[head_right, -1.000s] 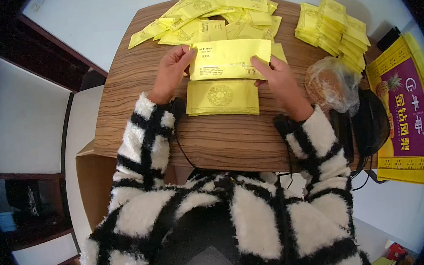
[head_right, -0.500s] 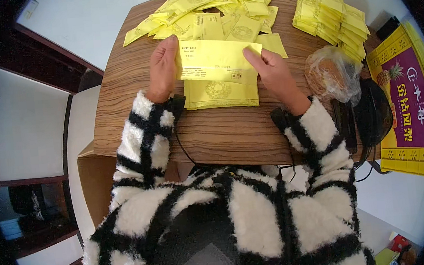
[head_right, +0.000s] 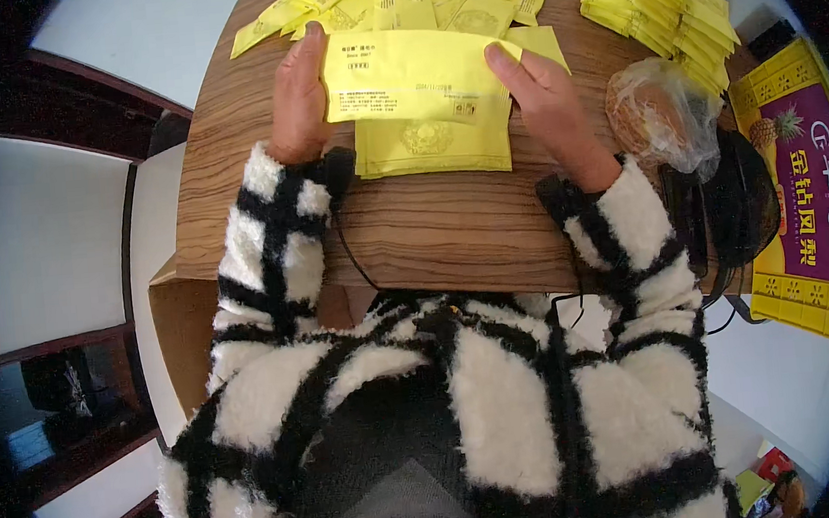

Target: Folding and organizing yellow paper bags at a desk.

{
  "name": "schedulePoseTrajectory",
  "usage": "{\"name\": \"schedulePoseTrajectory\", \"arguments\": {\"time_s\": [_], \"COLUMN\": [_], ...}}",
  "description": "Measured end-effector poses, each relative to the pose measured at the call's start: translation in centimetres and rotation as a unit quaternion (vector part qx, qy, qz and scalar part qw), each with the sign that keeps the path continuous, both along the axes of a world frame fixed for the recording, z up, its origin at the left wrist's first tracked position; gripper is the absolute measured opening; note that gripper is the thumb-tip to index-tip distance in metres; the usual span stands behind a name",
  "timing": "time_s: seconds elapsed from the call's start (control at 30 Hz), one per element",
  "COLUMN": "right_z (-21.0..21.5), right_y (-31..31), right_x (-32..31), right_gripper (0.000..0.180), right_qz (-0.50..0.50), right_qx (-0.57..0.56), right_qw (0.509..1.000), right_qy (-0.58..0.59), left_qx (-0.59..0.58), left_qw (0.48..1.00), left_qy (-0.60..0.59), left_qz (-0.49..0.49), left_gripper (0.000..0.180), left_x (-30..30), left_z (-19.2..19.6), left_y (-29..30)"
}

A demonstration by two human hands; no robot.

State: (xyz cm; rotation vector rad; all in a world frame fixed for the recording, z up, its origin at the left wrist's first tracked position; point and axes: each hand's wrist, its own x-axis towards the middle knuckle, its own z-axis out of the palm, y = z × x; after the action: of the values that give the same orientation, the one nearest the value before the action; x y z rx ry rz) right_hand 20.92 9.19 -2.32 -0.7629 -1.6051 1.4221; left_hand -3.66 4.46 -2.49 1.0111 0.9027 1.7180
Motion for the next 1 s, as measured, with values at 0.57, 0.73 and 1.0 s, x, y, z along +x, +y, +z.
{"name": "schedulePoseTrajectory", "arguments": {"time_s": [0.57, 0.73, 1.0], "right_z": [0.3, 1.3, 2.2], "right_y": [-0.2, -0.6, -0.5], "right_x": [0.5, 0.8, 0.8], "right_gripper": [0.027, 0.027, 0.028], "right_qz": [0.022, 0.014, -0.039], "right_qx": [0.057, 0.007, 0.183], "right_qw": [0.996, 0.997, 0.979], "right_qy": [-0.063, -0.082, -0.084], "left_qx": [0.121, 0.101, -0.178], "left_qw": [0.991, 0.990, 0.975], "left_qy": [0.028, 0.063, 0.129], "left_qz": [0.059, 0.081, -0.015], "left_gripper": [0.027, 0.030, 0.038], "left_x": [-0.9, -1.3, -2.6], "left_z": [-0.8, -0.8, 2.7], "left_y": [0.4, 0.1, -1.5]}}
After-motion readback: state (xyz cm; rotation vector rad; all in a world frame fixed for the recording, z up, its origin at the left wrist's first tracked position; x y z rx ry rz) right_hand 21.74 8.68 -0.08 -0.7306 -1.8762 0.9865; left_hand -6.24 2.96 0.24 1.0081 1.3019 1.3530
